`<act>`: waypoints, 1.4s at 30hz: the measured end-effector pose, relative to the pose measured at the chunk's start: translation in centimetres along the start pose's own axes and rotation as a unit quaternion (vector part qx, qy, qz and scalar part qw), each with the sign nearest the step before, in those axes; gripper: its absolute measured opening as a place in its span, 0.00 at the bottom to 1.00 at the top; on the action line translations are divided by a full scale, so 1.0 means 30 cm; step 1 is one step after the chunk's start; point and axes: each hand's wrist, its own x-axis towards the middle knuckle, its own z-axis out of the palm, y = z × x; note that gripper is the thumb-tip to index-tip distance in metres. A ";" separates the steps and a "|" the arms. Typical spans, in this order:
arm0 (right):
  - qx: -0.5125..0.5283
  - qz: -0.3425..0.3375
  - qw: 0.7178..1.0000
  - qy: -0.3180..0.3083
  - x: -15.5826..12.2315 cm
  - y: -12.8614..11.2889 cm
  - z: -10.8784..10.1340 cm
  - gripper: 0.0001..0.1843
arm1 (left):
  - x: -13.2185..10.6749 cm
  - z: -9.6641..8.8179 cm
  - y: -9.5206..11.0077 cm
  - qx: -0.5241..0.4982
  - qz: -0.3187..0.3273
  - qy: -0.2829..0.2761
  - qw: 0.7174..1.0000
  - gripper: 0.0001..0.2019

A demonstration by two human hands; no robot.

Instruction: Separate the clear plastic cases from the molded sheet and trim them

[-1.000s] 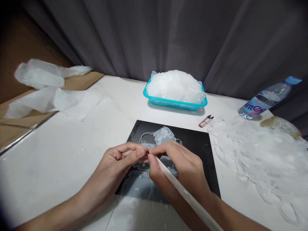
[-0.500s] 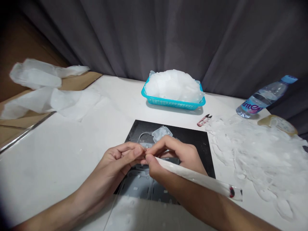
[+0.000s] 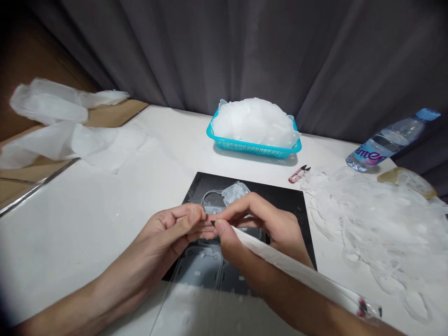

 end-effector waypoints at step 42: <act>-0.075 -0.033 0.996 -0.034 -0.009 0.002 -0.012 0.04 | -0.001 -0.016 -0.010 0.101 0.006 0.008 0.995 0.09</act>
